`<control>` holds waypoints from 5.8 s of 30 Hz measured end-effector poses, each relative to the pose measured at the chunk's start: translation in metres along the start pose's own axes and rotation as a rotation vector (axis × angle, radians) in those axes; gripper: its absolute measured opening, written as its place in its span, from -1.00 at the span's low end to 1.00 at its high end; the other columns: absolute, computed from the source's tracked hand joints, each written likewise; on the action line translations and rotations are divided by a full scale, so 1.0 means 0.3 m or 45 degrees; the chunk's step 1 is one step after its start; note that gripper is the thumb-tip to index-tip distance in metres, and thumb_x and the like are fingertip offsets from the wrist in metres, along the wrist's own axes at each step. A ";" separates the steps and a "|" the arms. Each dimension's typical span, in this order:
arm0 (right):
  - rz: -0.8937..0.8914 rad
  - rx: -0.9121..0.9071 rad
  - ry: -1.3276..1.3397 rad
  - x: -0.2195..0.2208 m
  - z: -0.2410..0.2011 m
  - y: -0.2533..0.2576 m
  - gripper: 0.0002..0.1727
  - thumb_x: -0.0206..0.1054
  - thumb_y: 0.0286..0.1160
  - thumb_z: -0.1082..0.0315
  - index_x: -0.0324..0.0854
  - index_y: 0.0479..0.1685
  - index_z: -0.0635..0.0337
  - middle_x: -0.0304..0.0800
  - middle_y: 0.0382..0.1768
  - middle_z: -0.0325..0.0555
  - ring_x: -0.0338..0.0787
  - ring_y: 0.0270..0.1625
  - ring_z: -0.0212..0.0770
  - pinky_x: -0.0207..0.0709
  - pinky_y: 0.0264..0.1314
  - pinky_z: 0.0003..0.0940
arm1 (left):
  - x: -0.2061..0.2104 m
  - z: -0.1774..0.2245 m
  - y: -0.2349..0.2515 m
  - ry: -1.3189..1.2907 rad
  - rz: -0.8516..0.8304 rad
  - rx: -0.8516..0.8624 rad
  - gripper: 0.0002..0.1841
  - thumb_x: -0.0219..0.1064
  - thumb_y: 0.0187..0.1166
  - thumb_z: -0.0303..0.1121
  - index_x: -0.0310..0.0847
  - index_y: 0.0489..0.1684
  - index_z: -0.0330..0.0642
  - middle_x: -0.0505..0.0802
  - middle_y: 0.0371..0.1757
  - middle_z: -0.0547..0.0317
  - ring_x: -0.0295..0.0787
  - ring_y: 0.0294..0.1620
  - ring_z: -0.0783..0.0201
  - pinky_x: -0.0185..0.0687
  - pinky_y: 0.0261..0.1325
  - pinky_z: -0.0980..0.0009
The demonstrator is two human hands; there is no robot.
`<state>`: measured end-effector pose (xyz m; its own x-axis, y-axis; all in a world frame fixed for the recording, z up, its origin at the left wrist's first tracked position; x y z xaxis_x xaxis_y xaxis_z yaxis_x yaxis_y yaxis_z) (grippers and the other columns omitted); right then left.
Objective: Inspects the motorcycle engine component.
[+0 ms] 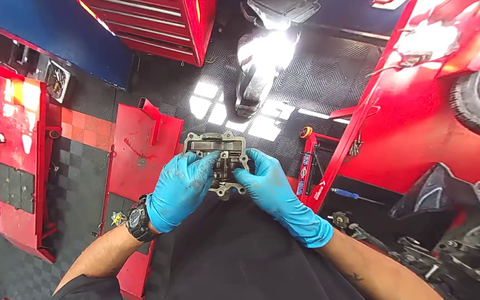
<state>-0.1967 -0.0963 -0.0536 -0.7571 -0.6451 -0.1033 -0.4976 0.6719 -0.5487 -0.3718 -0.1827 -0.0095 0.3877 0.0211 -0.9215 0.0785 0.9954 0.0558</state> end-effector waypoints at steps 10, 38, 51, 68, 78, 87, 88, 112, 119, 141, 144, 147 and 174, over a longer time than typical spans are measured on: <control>0.017 -0.001 0.022 -0.002 -0.002 0.006 -0.63 0.36 0.29 0.40 0.70 0.14 0.13 0.89 -0.15 -0.24 0.88 -0.15 -0.45 0.80 -0.11 -0.45 | 0.012 0.011 -0.009 0.096 0.103 0.021 -0.66 0.36 0.57 -0.35 0.75 0.25 -0.24 0.96 -0.21 0.09 0.86 -0.12 0.05 0.68 -0.03 0.23; -0.069 -0.215 0.157 -0.064 -0.044 0.019 -0.65 0.33 0.34 0.54 0.69 0.14 0.20 0.91 -0.14 -0.25 0.89 -0.11 -0.47 0.80 -0.05 -0.53 | 0.120 -0.177 -0.047 -1.861 -0.119 -0.694 -0.73 0.24 0.50 -0.65 0.59 0.11 -0.25 0.93 -0.08 0.26 0.91 -0.05 0.37 0.87 0.12 0.32; 0.345 -0.662 -0.611 -0.045 -0.045 -0.016 -0.67 0.33 0.51 0.05 0.87 0.02 -0.01 0.19 0.80 0.24 0.12 0.88 0.07 0.14 0.83 -0.06 | 0.254 0.039 0.012 -1.641 0.691 -0.655 -0.66 0.26 0.48 -0.73 0.49 0.22 -0.57 0.88 0.03 0.05 0.87 0.12 0.33 0.80 0.31 0.31; 0.406 -0.680 -0.271 -0.008 -0.029 0.043 -0.90 0.47 0.32 0.28 0.91 -0.36 -0.02 0.40 0.66 0.15 0.25 0.78 -0.09 0.23 0.75 -0.19 | 0.244 0.062 0.005 -1.243 0.814 -0.582 -0.67 0.32 0.44 -0.69 0.56 0.16 -0.68 0.89 0.01 -0.06 0.87 0.08 0.38 0.80 0.27 0.40; 0.402 -0.667 -0.231 -0.008 -0.044 0.034 -0.92 0.49 0.32 0.29 0.92 -0.35 -0.04 0.40 0.65 0.09 0.27 0.76 -0.13 0.28 0.72 -0.21 | 0.227 0.065 0.008 -1.213 0.841 -0.565 -0.69 0.33 0.42 -0.69 0.58 0.12 -0.67 0.90 -0.02 -0.02 0.87 0.06 0.41 0.80 0.25 0.44; 0.361 -0.662 -0.231 -0.007 -0.047 0.034 -0.91 0.50 0.34 0.29 0.92 -0.31 -0.04 0.39 0.65 0.11 0.27 0.77 -0.13 0.28 0.73 -0.22 | 0.224 0.063 0.004 -1.203 0.851 -0.584 -0.70 0.33 0.42 -0.69 0.60 0.10 -0.68 0.89 -0.02 -0.06 0.87 0.06 0.40 0.80 0.25 0.44; 0.363 -0.660 -0.231 -0.007 -0.048 0.034 -0.92 0.50 0.34 0.29 0.92 -0.31 -0.04 0.39 0.66 0.11 0.26 0.77 -0.13 0.27 0.73 -0.22 | 0.224 0.063 0.003 -1.205 0.851 -0.584 -0.70 0.33 0.41 -0.69 0.60 0.10 -0.68 0.90 -0.02 -0.06 0.87 0.06 0.40 0.80 0.25 0.44; 0.432 -0.662 -0.205 -0.023 -0.041 0.016 -0.93 0.52 0.32 0.29 0.92 -0.35 -0.07 0.52 0.56 0.06 0.32 0.73 -0.14 0.28 0.71 -0.23 | 0.227 0.076 0.011 -1.253 0.796 -0.547 -0.72 0.33 0.40 -0.70 0.62 0.07 -0.65 0.90 -0.03 -0.03 0.87 0.04 0.41 0.81 0.22 0.43; 0.392 -0.661 -0.268 -0.034 -0.044 0.017 -0.88 0.51 0.33 0.25 0.93 -0.23 -0.11 0.46 0.60 0.09 0.30 0.74 -0.12 0.27 0.72 -0.20 | 0.218 0.074 0.020 -1.292 0.812 -0.537 -0.71 0.32 0.40 -0.72 0.61 0.08 -0.63 0.90 -0.04 0.01 0.87 0.03 0.41 0.82 0.22 0.43; 0.303 -0.819 0.175 -0.135 -0.053 0.023 -0.74 0.41 0.44 0.55 0.64 0.09 0.30 0.75 0.33 0.09 0.67 0.51 0.03 0.64 0.54 -0.07 | 0.191 -0.006 0.038 -1.707 0.689 -0.702 -0.77 0.30 0.43 -0.73 0.64 0.01 -0.43 0.92 -0.10 0.11 0.90 -0.01 0.31 0.86 0.20 0.28; 0.131 -0.556 0.164 -0.189 -0.062 0.045 -0.44 0.38 0.48 0.47 0.35 0.48 0.25 0.73 0.33 -0.09 0.81 0.28 -0.23 0.76 0.33 -0.30 | 0.180 -0.045 0.034 -1.781 0.600 -0.656 -0.75 0.31 0.42 -0.74 0.67 0.01 -0.38 0.93 -0.10 0.12 0.91 -0.02 0.30 0.86 0.18 0.27; 0.012 -0.451 0.041 -0.190 -0.063 0.072 -0.62 0.34 0.55 0.49 0.60 0.35 0.26 0.89 0.05 -0.18 0.88 0.06 -0.40 0.79 0.17 -0.44 | 0.174 -0.055 0.041 -1.761 0.505 -0.602 -0.73 0.31 0.42 -0.74 0.67 0.04 -0.38 0.93 -0.07 0.13 0.91 0.01 0.32 0.86 0.20 0.28; 0.442 -0.434 -0.502 -0.037 0.086 0.101 -0.63 0.30 0.46 0.34 0.77 0.18 0.29 0.93 -0.14 -0.01 0.90 -0.11 -0.23 0.73 -0.01 -0.19 | 0.256 -0.059 0.021 -0.567 0.441 -0.703 -0.67 0.51 0.44 -0.28 0.75 0.07 -0.27 0.89 -0.14 0.17 0.78 -0.27 0.41 0.74 -0.16 0.43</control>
<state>-0.1924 -0.0782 -0.0905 -0.7182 -0.4103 -0.5620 -0.4069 0.9028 -0.1392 -0.3577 -0.1731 -0.0868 0.6472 0.4147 -0.6396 -0.5362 0.8441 0.0047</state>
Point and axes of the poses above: each hand's wrist, its own y-axis towards the middle knuckle, its own x-axis out of the palm, z = x × y, the point moved 2 cm from there along y, towards the middle knuckle
